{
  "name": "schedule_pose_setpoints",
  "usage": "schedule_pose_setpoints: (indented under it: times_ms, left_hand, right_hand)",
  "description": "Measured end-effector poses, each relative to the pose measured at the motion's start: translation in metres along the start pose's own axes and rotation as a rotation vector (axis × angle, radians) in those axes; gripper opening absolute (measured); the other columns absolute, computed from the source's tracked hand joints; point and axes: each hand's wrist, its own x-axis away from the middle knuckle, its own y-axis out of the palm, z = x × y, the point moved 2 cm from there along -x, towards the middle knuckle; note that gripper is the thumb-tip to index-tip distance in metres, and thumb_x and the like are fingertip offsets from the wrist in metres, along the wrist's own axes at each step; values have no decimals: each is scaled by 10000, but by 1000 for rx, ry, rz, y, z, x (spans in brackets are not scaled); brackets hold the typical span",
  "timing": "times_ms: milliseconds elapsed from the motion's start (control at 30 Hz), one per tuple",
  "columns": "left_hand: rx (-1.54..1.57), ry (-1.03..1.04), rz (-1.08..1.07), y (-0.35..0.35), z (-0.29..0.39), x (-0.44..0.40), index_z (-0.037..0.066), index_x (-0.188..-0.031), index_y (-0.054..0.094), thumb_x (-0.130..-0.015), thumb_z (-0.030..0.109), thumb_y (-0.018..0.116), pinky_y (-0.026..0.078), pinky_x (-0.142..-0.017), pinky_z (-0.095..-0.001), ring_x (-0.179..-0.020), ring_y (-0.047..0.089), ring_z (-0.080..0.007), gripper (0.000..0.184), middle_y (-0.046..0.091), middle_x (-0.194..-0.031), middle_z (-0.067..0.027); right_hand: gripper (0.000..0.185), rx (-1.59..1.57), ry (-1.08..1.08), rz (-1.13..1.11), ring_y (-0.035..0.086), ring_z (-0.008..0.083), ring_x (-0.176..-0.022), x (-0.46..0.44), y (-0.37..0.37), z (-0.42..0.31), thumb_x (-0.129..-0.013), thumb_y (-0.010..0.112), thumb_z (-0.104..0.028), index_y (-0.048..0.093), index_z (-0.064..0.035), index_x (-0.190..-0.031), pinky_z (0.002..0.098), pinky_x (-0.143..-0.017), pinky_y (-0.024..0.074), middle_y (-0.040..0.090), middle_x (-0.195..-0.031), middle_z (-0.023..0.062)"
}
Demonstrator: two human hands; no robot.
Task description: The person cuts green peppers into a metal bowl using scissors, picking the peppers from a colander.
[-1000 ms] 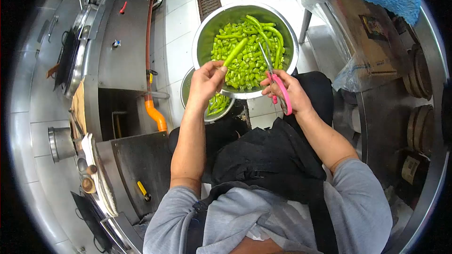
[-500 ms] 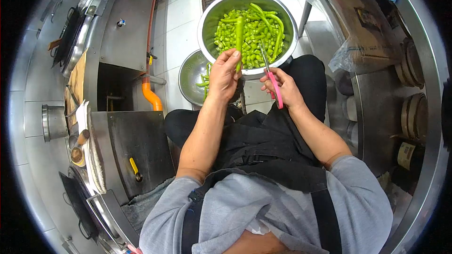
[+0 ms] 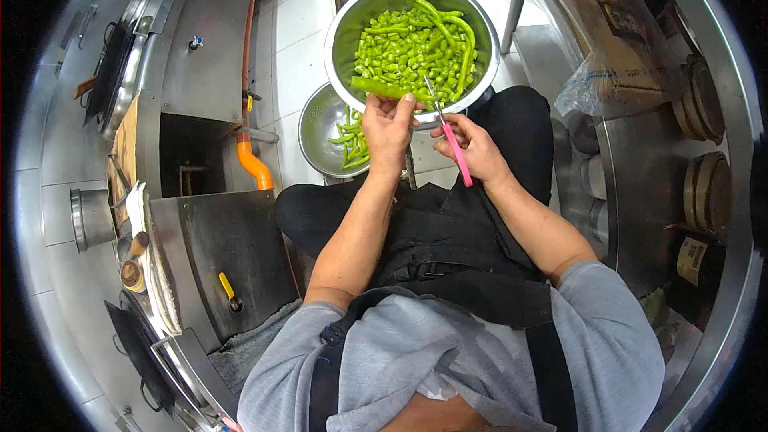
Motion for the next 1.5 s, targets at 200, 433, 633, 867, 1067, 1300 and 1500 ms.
schedule_pose_setpoints:
  times_ms: [200,433,633,867,1067,1300,1500]
  left_hand:
    - [-49,-26,-48,-5,-9,10,-4,-1044,460,-859,45,633,485,-512,-242,-725,640,-167,258,601,-901,-106]
    - [-35,-42,50,-53,32,-2,8,-1033,519,-881,86,624,450,-540,-228,-733,636,-179,201,584,-867,-80]
    - [-64,-30,133,-73,30,-4,-13,-987,528,-879,52,621,499,-592,-254,-739,649,-185,156,604,-877,-97]
    - [-1,-22,110,-65,26,2,-18,-1007,530,-885,53,621,529,-667,-276,-754,648,-206,168,591,-880,-95]
    - [-30,-108,34,-58,18,8,-16,-999,537,-875,46,634,531,-673,-277,-740,641,-190,169,606,-865,-94]
    - [29,-53,164,-76,18,-12,-23,-981,520,-887,26,604,542,-672,-271,-756,651,-194,135,602,-881,-104]
    - [39,-94,92,-59,15,-3,-3,-976,535,-881,36,619,533,-677,-271,-757,643,-190,133,600,-869,-90]
  right_hand:
    - [478,-37,125,73,623,125,-758,-2,-2,-6,-787,757,-144,529,53,-1158,254,-669,518,646,-900,101]
    - [419,-30,161,99,572,79,-608,-5,-7,-4,-782,762,-154,570,50,-1093,230,-528,471,628,-778,58]
    - [433,-16,261,79,595,91,-618,-8,-6,-10,-784,762,-183,572,60,-1088,234,-530,478,638,-780,65]
    - [489,2,179,68,617,114,-663,-11,3,5,-788,757,-185,542,77,-1140,243,-575,503,643,-789,82]
    - [481,-41,169,61,604,113,-613,-16,-2,-9,-794,753,-202,548,71,-1132,239,-528,483,646,-786,81]
    - [439,25,279,-29,576,104,-524,-21,-2,-21,-794,748,-203,576,59,-1101,240,-442,428,660,-801,114]
    - [494,43,200,-24,605,128,-582,-21,3,-3,-781,759,-208,560,51,-1152,282,-551,495,665,-820,111]
